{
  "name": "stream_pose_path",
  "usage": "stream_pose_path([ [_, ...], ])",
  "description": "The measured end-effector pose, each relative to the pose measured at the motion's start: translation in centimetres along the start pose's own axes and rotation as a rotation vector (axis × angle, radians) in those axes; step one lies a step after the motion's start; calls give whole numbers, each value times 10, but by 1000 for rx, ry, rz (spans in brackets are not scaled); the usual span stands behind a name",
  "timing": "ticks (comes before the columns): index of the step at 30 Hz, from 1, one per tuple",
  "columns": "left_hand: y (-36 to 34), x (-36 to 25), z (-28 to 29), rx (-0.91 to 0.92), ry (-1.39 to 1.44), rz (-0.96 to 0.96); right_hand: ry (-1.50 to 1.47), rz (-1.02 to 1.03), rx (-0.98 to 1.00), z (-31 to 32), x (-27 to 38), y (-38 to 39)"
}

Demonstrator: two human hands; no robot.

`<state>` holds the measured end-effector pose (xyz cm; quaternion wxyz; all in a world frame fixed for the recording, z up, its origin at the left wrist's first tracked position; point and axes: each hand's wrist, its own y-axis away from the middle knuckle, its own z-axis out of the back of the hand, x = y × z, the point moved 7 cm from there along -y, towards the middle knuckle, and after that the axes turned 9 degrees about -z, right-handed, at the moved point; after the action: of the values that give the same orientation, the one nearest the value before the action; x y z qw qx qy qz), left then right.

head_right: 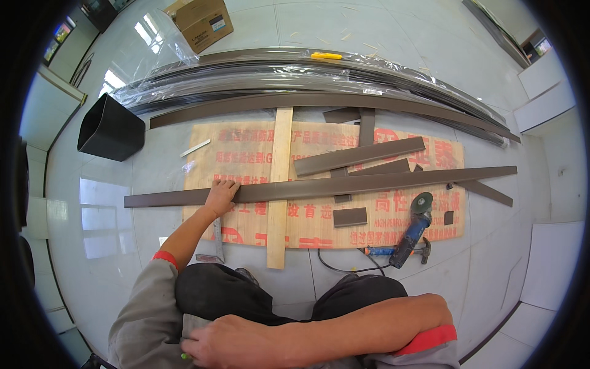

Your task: The person measures and marks metal strips using a tape measure and square, then cuts them with an angle grinder. They repeatedly test the fit of the cut pieces against a wall corner and make further adjustments.

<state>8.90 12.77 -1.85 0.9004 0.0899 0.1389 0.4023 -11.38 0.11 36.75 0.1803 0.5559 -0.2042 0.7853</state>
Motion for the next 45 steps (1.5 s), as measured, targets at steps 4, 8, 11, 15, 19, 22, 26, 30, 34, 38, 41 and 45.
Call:
stream_pose_path([
  [4, -10, -18, 10, -56, -4, -107, 72, 125, -28, 1, 2, 15],
  [8, -31, -43, 9, -109, -33, -142, 183, 10, 91, -8, -6, 16],
  [11, -44, -55, 13, -1, -42, -141, 263, -61, 108, -16, -20, 16],
  [15, -50, -49, 20, 49, -25, -120, 275, -112, 340, -44, -52, 27],
  [19, -40, -40, 22, -72, 5, -61, 91, -125, 206, -42, -62, 25],
  [22, -28, -27, 17, -123, -19, -33, -329, -79, 75, -25, -49, 13],
  [26, -14, 1, 0, -65, -37, 19, -371, -78, 333, -15, -27, 4],
  [30, -20, 0, 10, -61, 26, -64, -83, -21, 428, -16, -28, 8],
  [34, -10, 12, 14, -172, 107, -171, -29, -47, 308, -12, -30, 13],
  [38, 26, 32, 12, -147, 146, -98, -7, 183, 346, -48, -47, 9],
  [41, 5, 15, 4, -106, 168, -127, 47, 242, 306, -72, -87, 20],
  [45, -8, 45, -11, -213, 70, -126, 196, 257, 353, -85, -98, 17],
])
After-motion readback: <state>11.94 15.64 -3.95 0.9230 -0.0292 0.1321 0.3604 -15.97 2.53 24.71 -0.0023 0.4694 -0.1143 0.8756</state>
